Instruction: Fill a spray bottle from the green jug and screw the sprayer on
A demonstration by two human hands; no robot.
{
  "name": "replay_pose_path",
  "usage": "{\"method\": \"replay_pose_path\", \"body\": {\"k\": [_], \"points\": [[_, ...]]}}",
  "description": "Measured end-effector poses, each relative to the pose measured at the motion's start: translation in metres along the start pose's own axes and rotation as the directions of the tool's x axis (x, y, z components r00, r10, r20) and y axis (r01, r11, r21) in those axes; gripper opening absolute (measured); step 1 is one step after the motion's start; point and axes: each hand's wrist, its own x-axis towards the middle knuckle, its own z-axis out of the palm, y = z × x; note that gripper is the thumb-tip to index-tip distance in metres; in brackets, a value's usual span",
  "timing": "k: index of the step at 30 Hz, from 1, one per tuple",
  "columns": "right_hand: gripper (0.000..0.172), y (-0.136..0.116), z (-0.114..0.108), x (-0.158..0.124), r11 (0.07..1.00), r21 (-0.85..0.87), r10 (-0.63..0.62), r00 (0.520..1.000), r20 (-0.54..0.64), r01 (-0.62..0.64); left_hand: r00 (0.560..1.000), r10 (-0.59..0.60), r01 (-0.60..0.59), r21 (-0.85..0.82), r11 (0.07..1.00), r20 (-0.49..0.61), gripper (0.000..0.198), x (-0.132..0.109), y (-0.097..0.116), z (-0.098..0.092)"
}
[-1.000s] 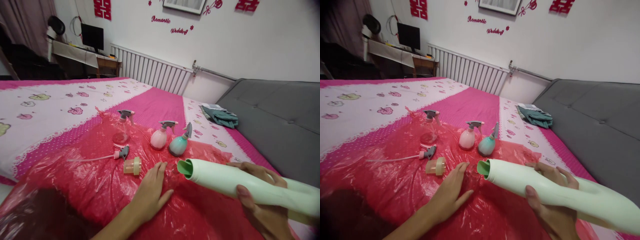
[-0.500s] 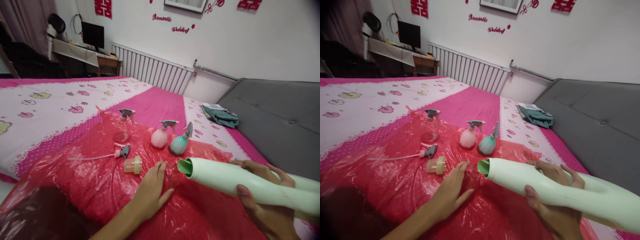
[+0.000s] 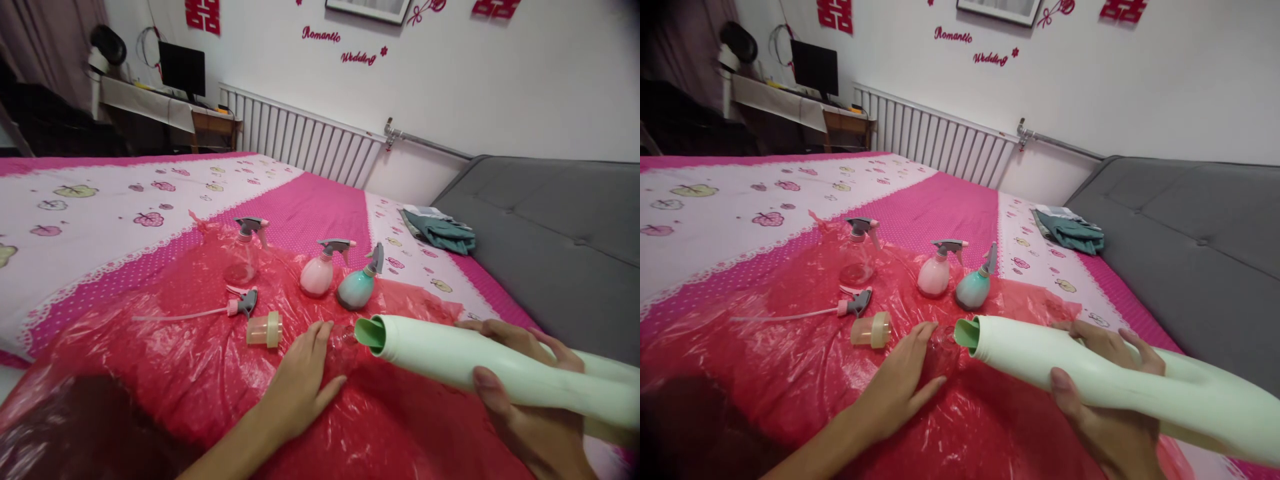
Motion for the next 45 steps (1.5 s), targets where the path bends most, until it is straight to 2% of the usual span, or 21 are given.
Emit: {"method": "replay_pose_path", "body": {"k": [5,12,21,27,32,45], "points": [[0.046,-0.007,-0.002,0.005,1.0,0.006,0.007,1.0,-0.02,-0.007,1.0,0.007,-0.007,0.019,1.0,0.013,0.083,0.0,0.0,0.001],[0.044,-0.001,-0.001,0.002,1.0,-0.024,-0.018,1.0,-0.002,0.018,1.0,0.012,-0.012,0.012,1.0,-0.011,0.082,0.0,0.0,0.001],[0.047,-0.004,0.002,0.001,0.998,0.027,0.064,0.998,-0.013,-0.063,1.0,0.009,-0.009,-0.011,1.0,-0.021,0.082,0.0,-0.002,0.002],[0.041,0.003,0.0,0.002,1.0,0.004,0.014,0.999,0.03,-0.015,1.0,-0.003,0.003,-0.002,1.0,0.01,0.078,0.002,0.0,0.001],[0.04,-0.001,0.0,0.002,0.997,0.03,0.072,0.997,0.016,-0.073,1.0,-0.011,0.011,-0.029,1.0,-0.008,0.077,0.003,0.001,0.0],[0.039,0.0,-0.001,0.003,0.998,0.003,0.058,0.998,0.037,-0.059,1.0,0.011,-0.011,-0.008,1.0,-0.005,0.077,0.005,0.002,0.0]]}}
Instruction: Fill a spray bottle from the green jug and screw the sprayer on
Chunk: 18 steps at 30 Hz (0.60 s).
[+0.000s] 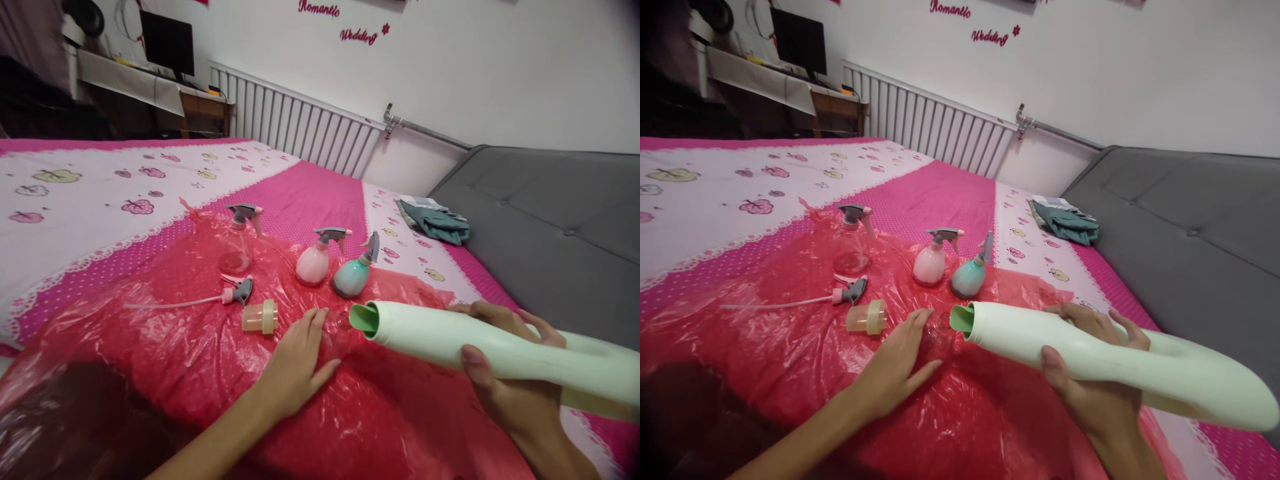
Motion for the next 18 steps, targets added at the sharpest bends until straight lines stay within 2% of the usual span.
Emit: {"method": "replay_pose_path", "body": {"k": [18], "points": [[0.04,-0.0009,-0.0003,0.0016,0.999,-0.03,-0.028,0.999,-0.032,0.027,1.0,0.01,-0.01,-0.001,1.0,-0.008,0.076,-0.0005,-0.0028,0.0009]]}}
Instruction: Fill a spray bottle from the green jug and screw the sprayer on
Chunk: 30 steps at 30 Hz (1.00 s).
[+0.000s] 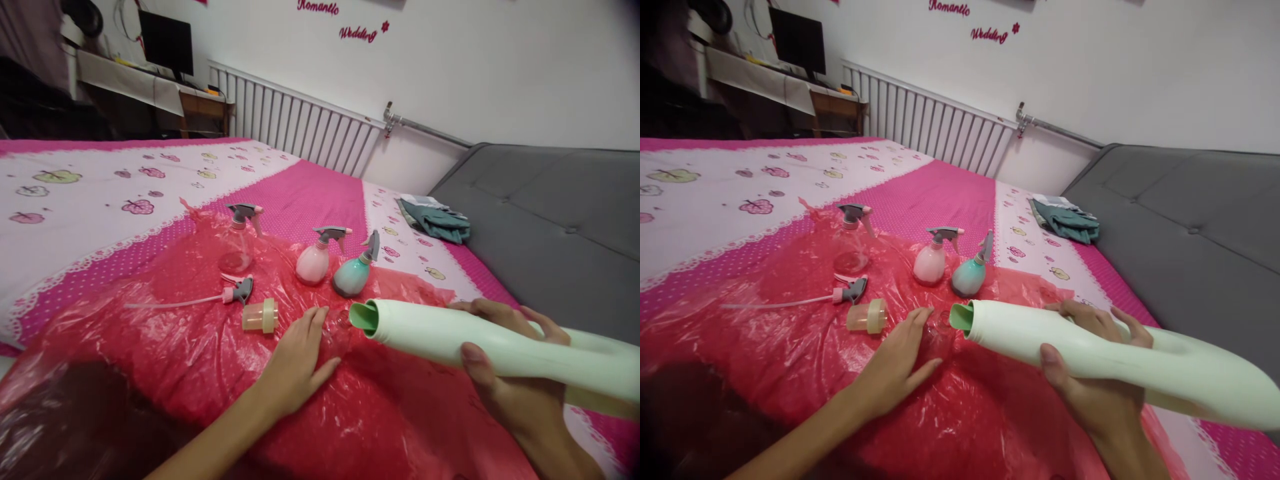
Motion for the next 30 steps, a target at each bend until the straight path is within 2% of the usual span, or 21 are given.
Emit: {"method": "replay_pose_path", "body": {"k": [30], "points": [[0.036,-0.0058,-0.007,0.008,1.0,0.002,-0.01,0.999,0.033,0.01,1.0,-0.001,0.001,0.019,1.0,0.007,0.077,-0.0002,-0.0011,0.0014]]}}
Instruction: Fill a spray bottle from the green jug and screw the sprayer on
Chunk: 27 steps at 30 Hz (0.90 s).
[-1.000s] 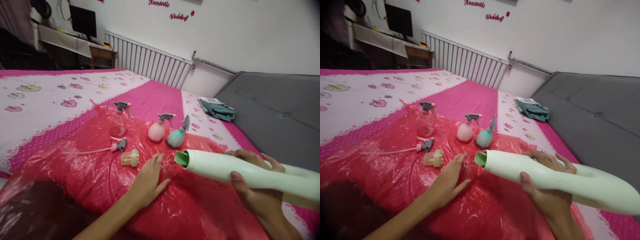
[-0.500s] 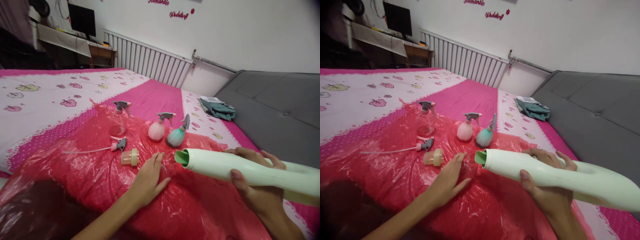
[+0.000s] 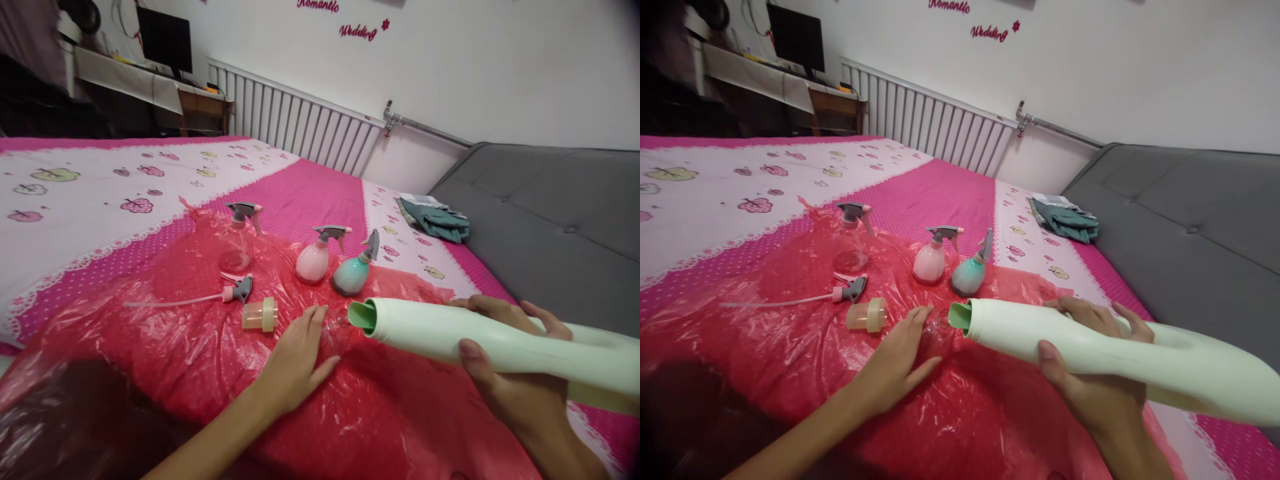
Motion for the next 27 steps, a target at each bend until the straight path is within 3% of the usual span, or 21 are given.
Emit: {"method": "replay_pose_path", "body": {"k": [27], "points": [[0.032,-0.001,-0.0019,0.0027,1.0,-0.011,0.011,1.0,0.018,-0.011,0.999,-0.023,0.024,-0.017,1.0,0.025,0.075,0.0016,0.0034,-0.0037]]}}
